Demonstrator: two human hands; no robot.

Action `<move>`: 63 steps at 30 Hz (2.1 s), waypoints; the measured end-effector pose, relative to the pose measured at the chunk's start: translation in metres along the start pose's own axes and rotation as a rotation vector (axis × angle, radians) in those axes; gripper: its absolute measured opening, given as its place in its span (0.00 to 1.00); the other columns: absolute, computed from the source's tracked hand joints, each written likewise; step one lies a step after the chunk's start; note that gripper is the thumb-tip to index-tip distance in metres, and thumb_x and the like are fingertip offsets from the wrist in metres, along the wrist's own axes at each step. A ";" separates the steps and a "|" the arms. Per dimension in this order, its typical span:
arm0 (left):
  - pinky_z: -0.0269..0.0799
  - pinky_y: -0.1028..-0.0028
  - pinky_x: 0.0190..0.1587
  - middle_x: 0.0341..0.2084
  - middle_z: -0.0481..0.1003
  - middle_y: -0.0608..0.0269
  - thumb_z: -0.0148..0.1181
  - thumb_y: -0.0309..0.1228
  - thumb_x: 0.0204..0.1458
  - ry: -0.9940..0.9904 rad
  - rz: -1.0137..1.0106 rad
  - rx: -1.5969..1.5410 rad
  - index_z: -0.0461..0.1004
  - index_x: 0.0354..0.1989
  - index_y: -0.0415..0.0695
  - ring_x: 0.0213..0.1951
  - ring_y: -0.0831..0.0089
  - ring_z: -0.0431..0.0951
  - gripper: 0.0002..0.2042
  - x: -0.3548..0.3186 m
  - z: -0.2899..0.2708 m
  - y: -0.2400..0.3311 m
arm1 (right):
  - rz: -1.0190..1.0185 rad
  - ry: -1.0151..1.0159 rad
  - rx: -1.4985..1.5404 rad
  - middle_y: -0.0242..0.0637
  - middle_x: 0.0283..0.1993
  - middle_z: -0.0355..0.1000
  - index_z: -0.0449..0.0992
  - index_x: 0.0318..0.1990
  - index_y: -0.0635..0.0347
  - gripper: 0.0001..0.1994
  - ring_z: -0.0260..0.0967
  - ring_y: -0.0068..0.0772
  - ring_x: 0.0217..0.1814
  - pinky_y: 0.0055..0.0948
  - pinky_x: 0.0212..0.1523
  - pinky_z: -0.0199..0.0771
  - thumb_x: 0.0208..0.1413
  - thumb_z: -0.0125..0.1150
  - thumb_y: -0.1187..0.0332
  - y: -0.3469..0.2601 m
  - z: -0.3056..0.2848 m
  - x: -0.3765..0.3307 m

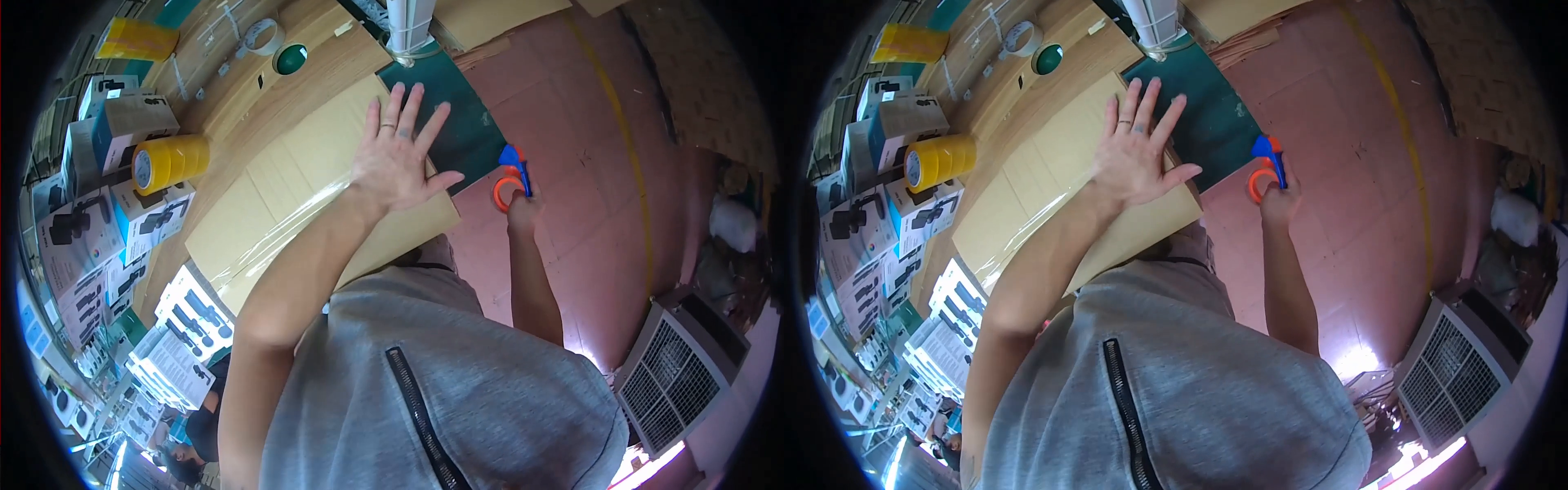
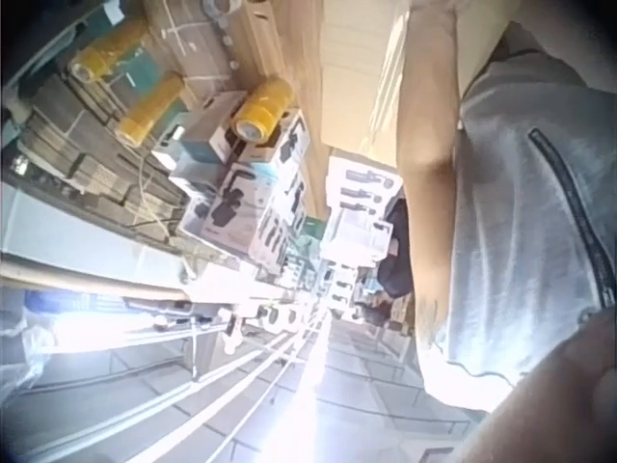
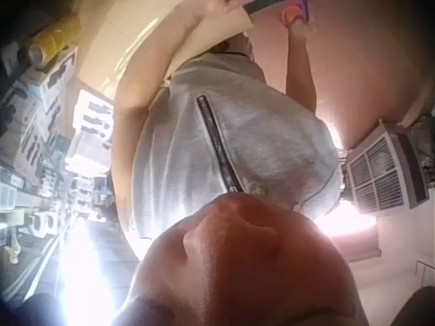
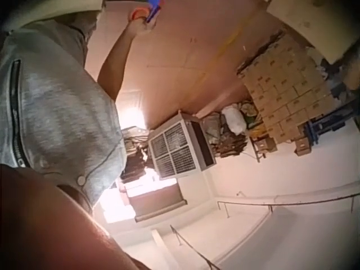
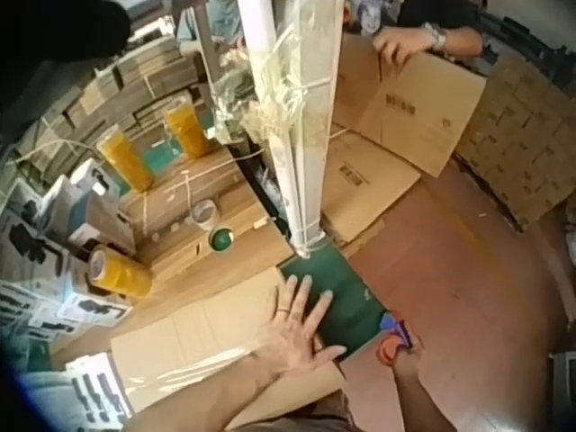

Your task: The person packs microphones into cardboard boxes and seals the boxes with a tape dispenser.

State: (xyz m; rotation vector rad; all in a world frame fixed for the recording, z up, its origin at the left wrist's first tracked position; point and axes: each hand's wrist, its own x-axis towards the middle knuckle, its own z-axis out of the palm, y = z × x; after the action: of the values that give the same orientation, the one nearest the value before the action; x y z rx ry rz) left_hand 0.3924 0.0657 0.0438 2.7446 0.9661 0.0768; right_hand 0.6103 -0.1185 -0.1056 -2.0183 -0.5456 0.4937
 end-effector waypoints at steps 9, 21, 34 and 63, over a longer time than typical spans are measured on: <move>0.33 0.53 0.72 0.71 0.42 0.43 0.42 0.59 0.58 0.044 0.017 -0.018 0.45 0.72 0.41 0.73 0.49 0.38 0.42 -0.063 0.012 -0.013 | -0.070 0.114 0.349 0.36 0.55 0.69 0.66 0.64 0.63 0.32 0.69 0.23 0.45 0.21 0.47 0.71 0.48 0.42 0.89 -0.128 0.001 -0.024; 0.37 0.52 0.71 0.68 0.46 0.32 0.51 0.56 0.55 0.076 -0.312 -0.007 0.47 0.68 0.27 0.71 0.42 0.42 0.45 -0.183 0.003 -0.031 | 0.035 0.197 0.720 0.38 0.52 0.70 0.61 0.65 0.64 0.31 0.71 0.28 0.46 0.24 0.42 0.73 0.49 0.47 0.86 -0.110 -0.071 -0.177; 0.68 0.78 0.29 0.29 0.74 0.61 0.45 0.44 0.66 -0.055 -0.129 -1.721 0.72 0.48 0.33 0.29 0.80 0.73 0.22 -0.223 -0.097 0.026 | -0.797 -0.142 0.310 0.48 0.58 0.62 0.61 0.63 0.67 0.31 0.63 0.43 0.59 0.36 0.61 0.62 0.45 0.54 0.80 -0.182 -0.023 -0.247; 0.72 0.70 0.42 0.36 0.79 0.60 0.44 0.45 0.66 0.172 -0.519 -0.878 0.76 0.49 0.40 0.36 0.71 0.76 0.21 -0.016 -0.061 -0.107 | -0.538 -0.230 -0.273 0.45 0.44 0.68 0.73 0.60 0.43 0.31 0.71 0.46 0.44 0.38 0.44 0.75 0.43 0.62 0.76 -0.198 -0.089 -0.189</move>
State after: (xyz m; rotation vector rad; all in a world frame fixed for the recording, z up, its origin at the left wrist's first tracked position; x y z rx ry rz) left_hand 0.3071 0.1490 0.0785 1.6691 1.2668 0.5125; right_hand 0.4694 -0.1978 0.1320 -1.9643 -1.3118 0.3307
